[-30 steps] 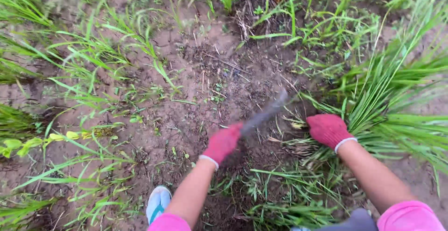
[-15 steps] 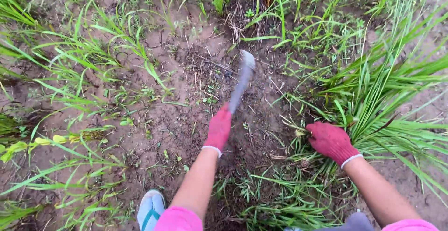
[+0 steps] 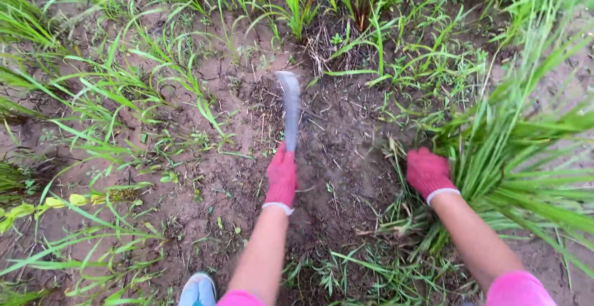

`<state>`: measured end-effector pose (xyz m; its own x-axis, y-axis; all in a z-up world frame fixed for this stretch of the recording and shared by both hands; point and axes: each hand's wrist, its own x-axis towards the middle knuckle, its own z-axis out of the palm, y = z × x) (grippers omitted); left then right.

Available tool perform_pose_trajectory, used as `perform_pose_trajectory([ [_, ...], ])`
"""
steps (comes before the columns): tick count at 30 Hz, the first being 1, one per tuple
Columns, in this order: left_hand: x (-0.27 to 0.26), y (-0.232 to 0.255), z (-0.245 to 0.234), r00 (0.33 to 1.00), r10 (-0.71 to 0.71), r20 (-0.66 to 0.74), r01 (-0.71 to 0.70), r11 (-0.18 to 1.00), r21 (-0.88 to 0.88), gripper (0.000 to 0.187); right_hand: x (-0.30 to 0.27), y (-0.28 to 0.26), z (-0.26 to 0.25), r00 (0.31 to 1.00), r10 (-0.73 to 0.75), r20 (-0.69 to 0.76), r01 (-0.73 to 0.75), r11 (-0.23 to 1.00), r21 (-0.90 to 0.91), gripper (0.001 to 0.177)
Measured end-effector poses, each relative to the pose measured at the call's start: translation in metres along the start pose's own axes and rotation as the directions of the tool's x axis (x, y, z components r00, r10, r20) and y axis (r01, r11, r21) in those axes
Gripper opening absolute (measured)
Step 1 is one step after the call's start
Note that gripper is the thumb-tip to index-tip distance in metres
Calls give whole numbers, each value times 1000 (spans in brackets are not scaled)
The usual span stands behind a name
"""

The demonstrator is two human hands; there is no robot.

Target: The person uses a curved sickle to cut weeds at the base and pulls them from the soil in a garden bed. The person repeatedly cuts and removes weeds, gathering them by hand and moving along the bed.

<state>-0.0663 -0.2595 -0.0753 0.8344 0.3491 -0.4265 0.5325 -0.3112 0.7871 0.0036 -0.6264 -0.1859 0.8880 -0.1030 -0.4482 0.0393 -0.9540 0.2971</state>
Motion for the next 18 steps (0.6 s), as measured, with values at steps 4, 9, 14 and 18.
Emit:
perform_pose_trajectory([
  [4, 2, -20, 72, 959, 83, 272, -189, 901, 390, 31, -21, 16, 4, 991, -1, -134, 15, 994, 109, 29],
  [9, -22, -2, 55, 824, 244, 512, -450, 831, 328, 40, -61, 46, -9, 971, 6, -240, 103, 892, 439, 33],
  [14, -11, 62, 26, 983, 57, -173, -117, 926, -359, 50, -69, 48, -12, 962, 9, -273, 131, 862, 490, 33],
  [18, -28, 17, 63, 861, -54, 506, -231, 845, 482, 72, -71, 53, -5, 961, 26, -274, 127, 841, 525, 34],
])
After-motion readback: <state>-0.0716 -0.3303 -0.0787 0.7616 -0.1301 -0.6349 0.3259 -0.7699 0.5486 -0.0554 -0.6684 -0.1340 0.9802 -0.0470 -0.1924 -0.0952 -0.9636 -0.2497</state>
